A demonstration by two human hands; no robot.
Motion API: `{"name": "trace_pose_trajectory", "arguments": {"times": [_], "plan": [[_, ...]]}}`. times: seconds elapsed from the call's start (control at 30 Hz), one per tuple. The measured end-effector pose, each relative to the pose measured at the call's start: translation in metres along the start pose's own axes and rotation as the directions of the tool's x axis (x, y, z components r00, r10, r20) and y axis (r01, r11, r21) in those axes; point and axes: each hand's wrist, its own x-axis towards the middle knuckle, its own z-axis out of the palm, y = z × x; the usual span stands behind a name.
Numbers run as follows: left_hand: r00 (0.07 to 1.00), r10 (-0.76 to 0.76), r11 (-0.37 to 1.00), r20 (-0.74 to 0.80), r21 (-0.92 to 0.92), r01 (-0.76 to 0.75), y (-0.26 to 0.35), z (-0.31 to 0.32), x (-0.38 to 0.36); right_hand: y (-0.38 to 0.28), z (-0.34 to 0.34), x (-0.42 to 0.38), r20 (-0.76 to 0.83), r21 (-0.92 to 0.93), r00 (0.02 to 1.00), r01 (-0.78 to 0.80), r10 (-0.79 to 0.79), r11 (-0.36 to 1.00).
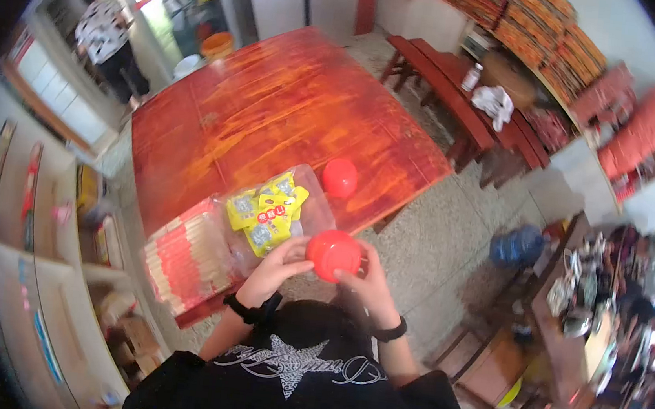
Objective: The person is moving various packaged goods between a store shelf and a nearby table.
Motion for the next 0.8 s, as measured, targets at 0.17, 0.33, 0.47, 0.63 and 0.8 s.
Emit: {"name": "trace_pose_trajectory", "arguments": {"times": [0.17, 0.33, 0.47, 0.63, 0.8], "plan": [[0.982, 0.013, 0.996, -0.187, -0.085, -0.029, -0.028, 0.034, 0.063, 0.010, -0.060, 0.072, -0.005, -0.157, 0.999, -0.050, 0.050, 0.986], [0.959, 0.100, 0.994, -0.265, -0.026, -0.111, -0.116, 0.033, 0.136, 0.041, -0.084, 0.123, -0.077, -0.064, 0.981, -0.181, 0.176, 0.981], [0.882, -0.101, 0.987, -0.460, 0.061, 0.146, -0.108, 0.048, 0.130, 0.098, -0.110, 0.165, 0.212, -0.522, 0.976, 0.063, 0.057, 0.851], [0.825, -0.105, 0.973, -0.556, 0.112, 0.200, -0.107, 0.059, 0.128, 0.075, -0.102, 0.160, 0.249, -0.799, 0.968, 0.190, 0.026, 0.571], [0.765, 0.063, 0.939, -0.641, 0.298, 0.172, -0.103, 0.051, 0.092, 0.036, -0.080, 0.157, 0.376, -0.487, 0.905, 0.374, -0.196, 0.789]]}}
